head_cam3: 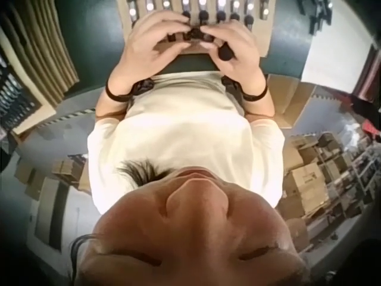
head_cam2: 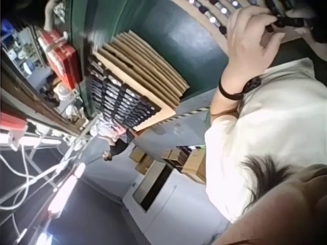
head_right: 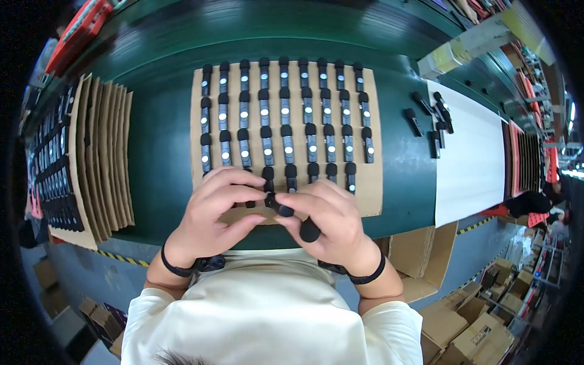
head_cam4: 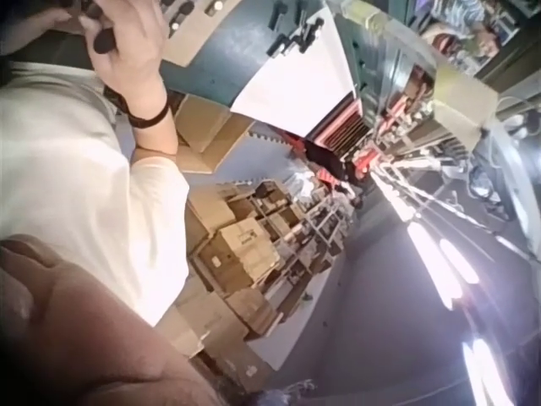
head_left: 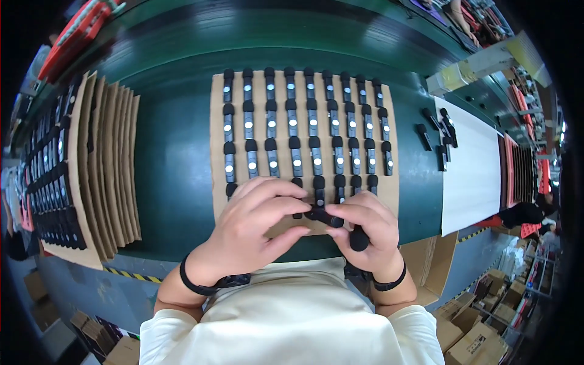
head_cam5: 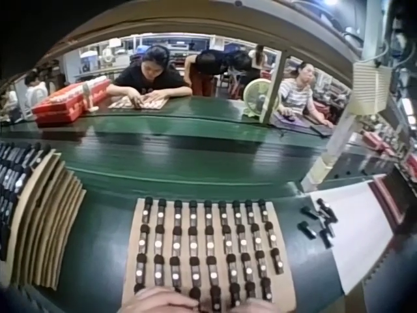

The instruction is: The person picks up a microphone and a receiver, aligns them, and presses them together by hand. They place the joined units onto a cardboard sheet and repeat the process, occasionally moving items on the conveyor belt.

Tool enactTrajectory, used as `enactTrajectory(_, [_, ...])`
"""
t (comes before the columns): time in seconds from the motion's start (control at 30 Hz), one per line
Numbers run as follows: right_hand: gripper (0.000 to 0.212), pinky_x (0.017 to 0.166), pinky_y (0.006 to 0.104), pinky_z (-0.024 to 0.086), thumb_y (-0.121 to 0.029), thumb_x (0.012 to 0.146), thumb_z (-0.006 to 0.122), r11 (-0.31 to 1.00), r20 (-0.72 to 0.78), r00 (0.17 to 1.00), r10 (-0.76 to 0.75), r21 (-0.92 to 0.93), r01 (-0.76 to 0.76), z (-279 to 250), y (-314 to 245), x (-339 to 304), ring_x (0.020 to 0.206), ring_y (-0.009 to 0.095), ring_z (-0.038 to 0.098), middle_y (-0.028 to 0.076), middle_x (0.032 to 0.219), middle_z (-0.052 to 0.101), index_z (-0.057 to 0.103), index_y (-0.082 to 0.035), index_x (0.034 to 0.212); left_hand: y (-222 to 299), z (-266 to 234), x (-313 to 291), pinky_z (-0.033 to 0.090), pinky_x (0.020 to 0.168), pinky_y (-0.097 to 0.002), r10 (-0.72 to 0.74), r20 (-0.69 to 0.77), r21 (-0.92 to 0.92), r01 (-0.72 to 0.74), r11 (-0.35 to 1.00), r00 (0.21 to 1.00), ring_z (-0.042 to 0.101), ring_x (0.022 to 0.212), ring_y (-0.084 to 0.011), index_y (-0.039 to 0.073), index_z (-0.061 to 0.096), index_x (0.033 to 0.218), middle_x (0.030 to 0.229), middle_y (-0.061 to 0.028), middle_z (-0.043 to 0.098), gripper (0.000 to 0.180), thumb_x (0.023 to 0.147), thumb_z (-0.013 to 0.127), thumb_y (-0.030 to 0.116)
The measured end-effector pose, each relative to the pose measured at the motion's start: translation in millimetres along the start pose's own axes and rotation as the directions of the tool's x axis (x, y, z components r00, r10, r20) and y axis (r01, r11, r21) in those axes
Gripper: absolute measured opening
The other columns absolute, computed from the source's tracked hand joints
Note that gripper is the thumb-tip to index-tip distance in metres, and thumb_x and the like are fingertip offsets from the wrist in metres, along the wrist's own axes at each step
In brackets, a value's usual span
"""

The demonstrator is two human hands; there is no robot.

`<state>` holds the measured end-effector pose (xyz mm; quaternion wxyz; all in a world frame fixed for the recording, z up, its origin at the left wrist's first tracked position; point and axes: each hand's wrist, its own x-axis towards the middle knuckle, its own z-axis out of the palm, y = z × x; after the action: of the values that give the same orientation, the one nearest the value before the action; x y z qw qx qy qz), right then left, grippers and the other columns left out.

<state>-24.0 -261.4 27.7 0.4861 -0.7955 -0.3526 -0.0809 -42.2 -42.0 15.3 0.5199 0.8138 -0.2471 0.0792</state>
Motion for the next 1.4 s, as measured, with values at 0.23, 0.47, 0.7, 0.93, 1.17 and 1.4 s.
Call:
enactTrajectory(0.23, [0.031,0.059,0.0347,0.048,0.004,0.070,0.074,0.913,-0.058,0.993,0.107,-0.390,-0.121,-55,23,-37,0.067,0.027,0.060,0.013,0.086,0.066,0.064,-0.001,0.098,-2,-15,-4,0.049,0.086,-0.0388,-0.043,-0.053,0.028,0.045,0.999,0.998,0.063,0.095,-0.0296,0.001,0.065,0.095,0.105,-0.0147,0.066,0.022,0.074,0.072,0.001])
enactTrajectory(0.47, [0.026,0.060,0.0358,0.050,0.004,0.072,0.072,0.759,-0.040,0.994,0.097,-0.643,-0.100,-81,40,-82,0.071,0.029,0.062,0.013,0.090,0.065,0.062,-0.001,0.096,-6,-19,-3,0.049,0.084,-0.0377,-0.035,-0.101,0.050,0.040,0.998,0.994,0.062,0.093,-0.0290,0.000,0.063,0.091,0.103,-0.0164,0.065,0.015,0.077,0.069,0.002])
enactTrajectory(0.7, [0.027,0.062,0.0377,0.052,0.000,0.072,0.074,0.745,0.040,0.974,0.225,-0.651,-0.146,-69,41,-102,0.076,0.029,0.064,0.011,0.094,0.065,0.062,-0.001,0.096,-8,-21,-2,0.048,0.084,-0.0366,-0.053,-0.106,0.083,0.062,0.995,0.993,0.061,0.093,-0.0274,0.000,0.063,0.091,0.104,-0.0165,0.065,0.014,0.078,0.068,0.001])
enactTrajectory(0.93, [0.027,0.066,0.0361,0.052,0.001,0.073,0.073,0.744,0.022,0.976,0.215,-0.651,-0.150,-72,57,-94,0.080,0.030,0.063,0.013,0.096,0.063,0.061,-0.001,0.097,-12,-19,0,0.050,0.080,-0.0367,-0.049,-0.122,0.100,0.061,0.993,0.991,0.062,0.091,-0.0299,-0.001,0.064,0.090,0.101,-0.0155,0.066,0.019,0.073,0.071,-0.003])
enactTrajectory(1.17, [0.034,0.076,0.0374,0.050,0.006,0.076,0.066,0.751,-0.206,0.923,0.326,-0.536,-0.385,-107,75,-95,0.091,0.033,0.060,0.016,0.100,0.058,0.056,-0.001,0.107,-9,-22,-2,0.049,0.084,-0.0354,-0.096,-0.121,0.098,0.108,0.989,0.988,0.061,0.093,-0.0265,-0.001,0.063,0.091,0.104,-0.0156,0.064,0.014,0.077,0.066,-0.003])
enactTrajectory(1.4, [0.036,0.083,0.0377,0.048,0.004,0.077,0.065,0.542,-0.323,0.877,0.356,-0.693,-0.475,-150,100,-80,0.096,0.033,0.058,0.016,0.102,0.056,0.054,-0.002,0.111,-4,-26,-6,0.049,0.083,-0.0351,-0.097,-0.153,0.125,0.117,0.985,0.984,0.062,0.093,-0.0272,-0.002,0.062,0.090,0.103,-0.0160,0.064,0.015,0.076,0.065,-0.005])
